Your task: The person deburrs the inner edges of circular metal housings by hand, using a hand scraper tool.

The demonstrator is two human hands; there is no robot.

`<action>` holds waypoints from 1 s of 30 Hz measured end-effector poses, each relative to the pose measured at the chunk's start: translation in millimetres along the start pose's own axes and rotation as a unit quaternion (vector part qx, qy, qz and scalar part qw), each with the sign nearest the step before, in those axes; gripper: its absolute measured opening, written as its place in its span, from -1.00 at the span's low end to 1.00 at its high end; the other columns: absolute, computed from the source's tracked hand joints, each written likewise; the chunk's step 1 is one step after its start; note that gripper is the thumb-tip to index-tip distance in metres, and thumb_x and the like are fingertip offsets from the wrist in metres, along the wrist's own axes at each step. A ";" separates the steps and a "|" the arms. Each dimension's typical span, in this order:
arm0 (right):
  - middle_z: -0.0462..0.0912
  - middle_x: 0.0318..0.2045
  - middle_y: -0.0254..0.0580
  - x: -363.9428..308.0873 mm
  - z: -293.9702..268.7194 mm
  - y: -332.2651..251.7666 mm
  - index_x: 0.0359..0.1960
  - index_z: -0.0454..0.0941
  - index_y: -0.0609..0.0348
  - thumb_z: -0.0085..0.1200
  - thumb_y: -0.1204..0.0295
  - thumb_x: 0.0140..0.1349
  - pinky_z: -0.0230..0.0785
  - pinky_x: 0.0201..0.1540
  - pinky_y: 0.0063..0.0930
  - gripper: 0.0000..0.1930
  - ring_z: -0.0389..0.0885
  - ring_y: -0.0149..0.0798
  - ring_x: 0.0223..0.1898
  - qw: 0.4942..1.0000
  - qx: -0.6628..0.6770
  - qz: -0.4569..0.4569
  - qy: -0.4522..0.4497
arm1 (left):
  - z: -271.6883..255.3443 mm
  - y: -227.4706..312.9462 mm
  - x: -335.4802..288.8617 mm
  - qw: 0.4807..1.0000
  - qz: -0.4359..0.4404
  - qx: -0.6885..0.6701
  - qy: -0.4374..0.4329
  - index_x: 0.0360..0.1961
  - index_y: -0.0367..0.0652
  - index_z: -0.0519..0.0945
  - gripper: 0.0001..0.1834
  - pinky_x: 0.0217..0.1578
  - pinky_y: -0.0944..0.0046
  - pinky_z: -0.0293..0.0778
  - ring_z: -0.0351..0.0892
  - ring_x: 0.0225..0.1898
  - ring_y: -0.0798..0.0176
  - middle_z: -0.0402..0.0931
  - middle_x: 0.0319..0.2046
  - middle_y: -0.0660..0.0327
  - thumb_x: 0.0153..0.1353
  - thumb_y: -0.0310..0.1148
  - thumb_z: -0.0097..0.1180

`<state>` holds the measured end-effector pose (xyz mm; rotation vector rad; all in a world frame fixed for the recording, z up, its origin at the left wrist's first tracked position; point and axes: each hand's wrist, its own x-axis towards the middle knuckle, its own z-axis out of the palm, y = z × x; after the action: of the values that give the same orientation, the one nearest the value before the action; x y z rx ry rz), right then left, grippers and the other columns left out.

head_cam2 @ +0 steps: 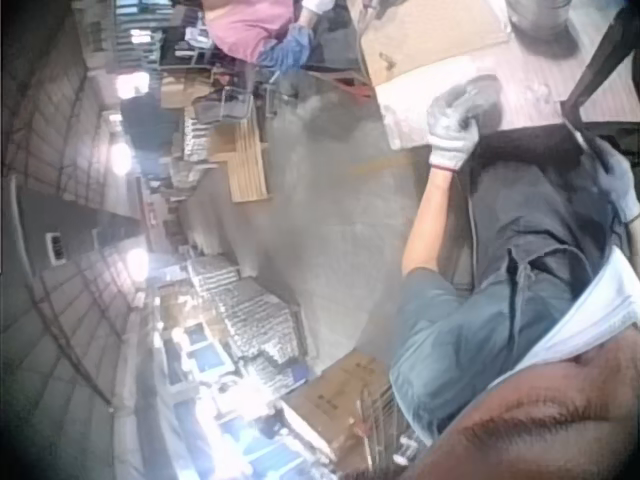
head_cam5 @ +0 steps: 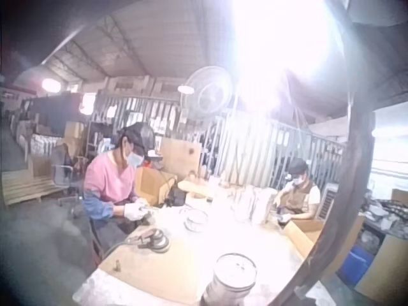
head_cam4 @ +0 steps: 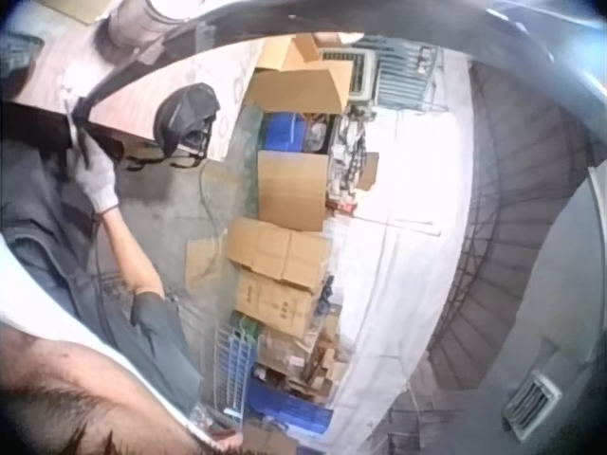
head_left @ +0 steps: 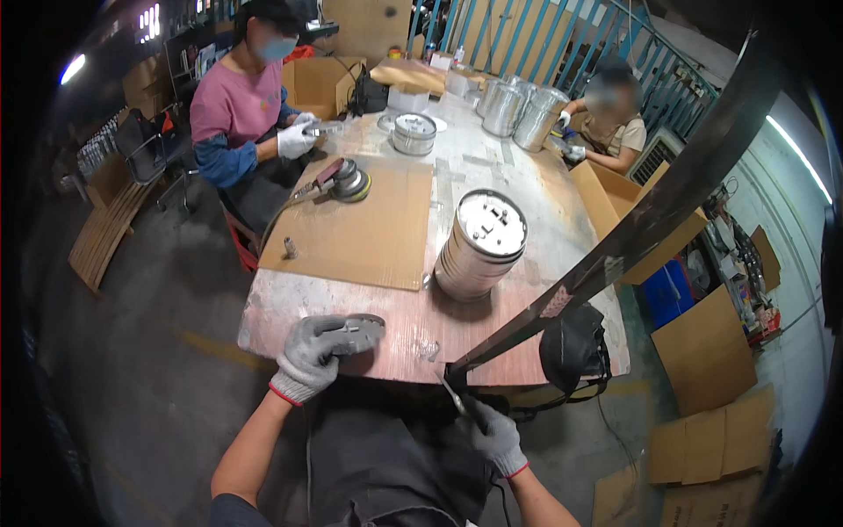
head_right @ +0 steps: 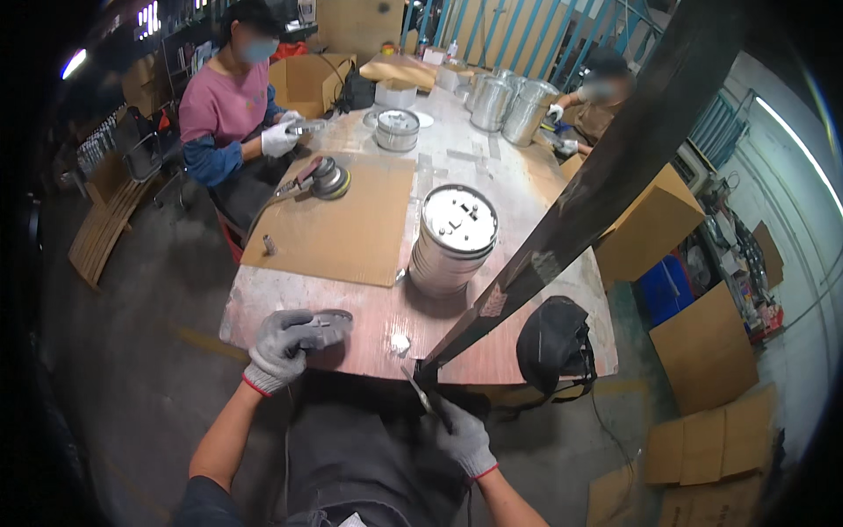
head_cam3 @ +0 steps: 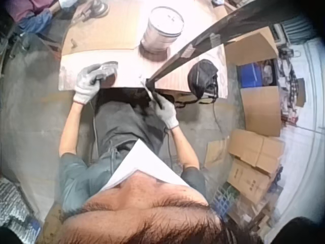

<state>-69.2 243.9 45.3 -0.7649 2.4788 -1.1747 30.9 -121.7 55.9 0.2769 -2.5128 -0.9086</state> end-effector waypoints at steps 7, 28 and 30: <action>0.75 -0.03 -0.14 34.0 -6.3 -32.2 0.19 0.62 -0.04 0.32 0.18 0.23 0.62 -0.12 -0.23 -0.51 0.75 -0.02 -0.14 0.970 -0.152 -0.188 -0.037 | 22.6 -13.1 -9.8 0.953 0.269 0.123 0.068 -0.24 0.39 0.77 -0.52 0.20 -0.18 0.46 0.50 0.18 -0.34 0.52 0.17 -0.05 -0.33 -0.27 0.52; 0.71 -0.29 -0.08 44.1 -2.3 -58.3 0.15 0.55 -0.02 0.24 0.29 0.27 0.60 -0.29 -0.15 -0.59 0.73 0.04 -0.32 0.975 -0.176 -0.123 -0.065 | 62.4 54.2 -15.6 0.916 -0.363 -0.165 0.033 0.17 -0.16 0.58 -0.51 0.02 0.15 0.58 0.73 -0.02 0.01 0.71 -0.13 -0.06 0.16 -0.51 0.16; 0.70 -0.32 -0.09 47.2 -11.0 -59.7 0.16 0.55 -0.04 0.23 0.27 0.28 0.58 -0.32 -0.15 -0.59 0.72 0.05 -0.36 0.966 -0.197 -0.153 -0.066 | 62.4 48.4 -15.1 0.937 -0.285 -0.189 0.075 0.18 -0.22 0.56 -0.52 0.03 0.21 0.59 0.74 -0.01 0.03 0.71 -0.10 -0.06 0.19 -0.60 0.08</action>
<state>-92.7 192.1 97.1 -1.3257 2.5729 -0.6839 12.7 -45.1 39.4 0.9357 -2.0783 -1.4994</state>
